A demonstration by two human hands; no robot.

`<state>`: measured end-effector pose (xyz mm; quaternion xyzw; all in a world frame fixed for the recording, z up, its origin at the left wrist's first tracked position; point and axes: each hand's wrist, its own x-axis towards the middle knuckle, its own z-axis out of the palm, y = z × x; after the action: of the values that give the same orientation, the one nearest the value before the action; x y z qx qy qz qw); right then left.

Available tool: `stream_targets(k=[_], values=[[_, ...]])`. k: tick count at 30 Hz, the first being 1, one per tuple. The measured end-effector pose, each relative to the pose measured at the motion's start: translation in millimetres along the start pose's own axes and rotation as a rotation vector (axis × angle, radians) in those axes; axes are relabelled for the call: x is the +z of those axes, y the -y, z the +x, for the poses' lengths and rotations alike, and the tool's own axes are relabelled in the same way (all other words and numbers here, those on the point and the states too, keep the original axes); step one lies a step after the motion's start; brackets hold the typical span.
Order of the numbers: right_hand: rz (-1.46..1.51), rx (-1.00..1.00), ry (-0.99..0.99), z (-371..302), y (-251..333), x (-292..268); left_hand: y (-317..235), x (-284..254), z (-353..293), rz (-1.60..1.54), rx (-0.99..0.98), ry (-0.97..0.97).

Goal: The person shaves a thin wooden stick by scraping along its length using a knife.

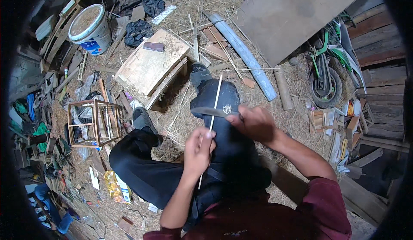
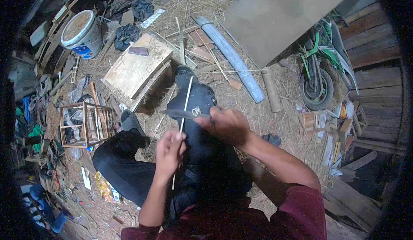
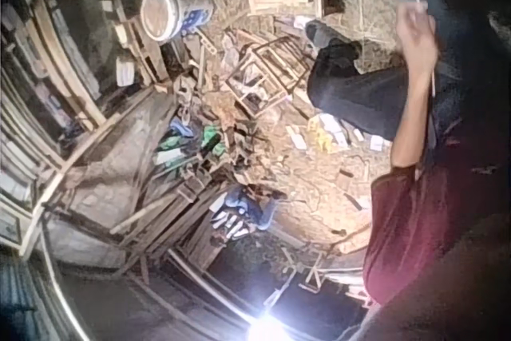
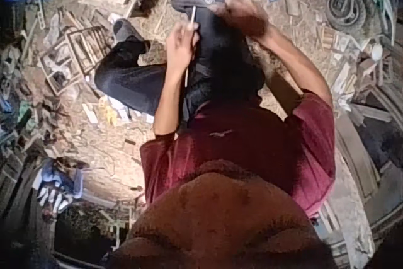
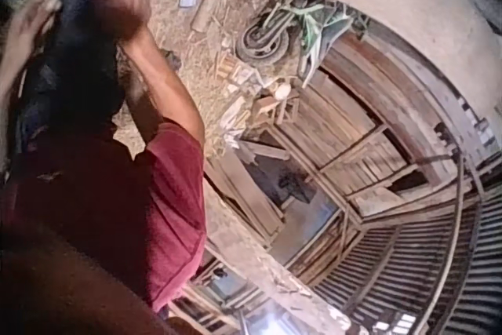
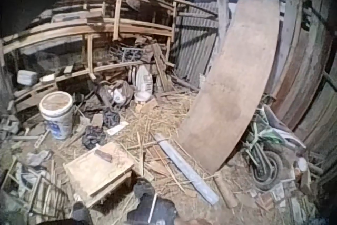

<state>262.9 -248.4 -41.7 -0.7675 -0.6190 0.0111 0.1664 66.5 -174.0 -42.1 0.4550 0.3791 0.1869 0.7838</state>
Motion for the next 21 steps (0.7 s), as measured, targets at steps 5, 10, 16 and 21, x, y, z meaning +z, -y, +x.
stream_targets(k=[5,10,16,21], values=[[-0.014,-0.048,0.040,10.0,2.8,-10.8,-2.1,16.8,33.4,0.087,0.045,-0.013],[-0.130,-0.027,-0.059,9.4,-7.3,-3.7,4.8,7.9,-2.3,-0.100,-0.103,0.085],[-0.206,-0.030,-0.071,0.0,-11.9,-0.2,10.8,-8.7,-52.6,-0.245,-0.268,0.105],[-0.253,0.015,-0.149,-1.7,-14.6,5.6,11.0,-23.6,-87.1,-0.262,-0.314,0.097]])
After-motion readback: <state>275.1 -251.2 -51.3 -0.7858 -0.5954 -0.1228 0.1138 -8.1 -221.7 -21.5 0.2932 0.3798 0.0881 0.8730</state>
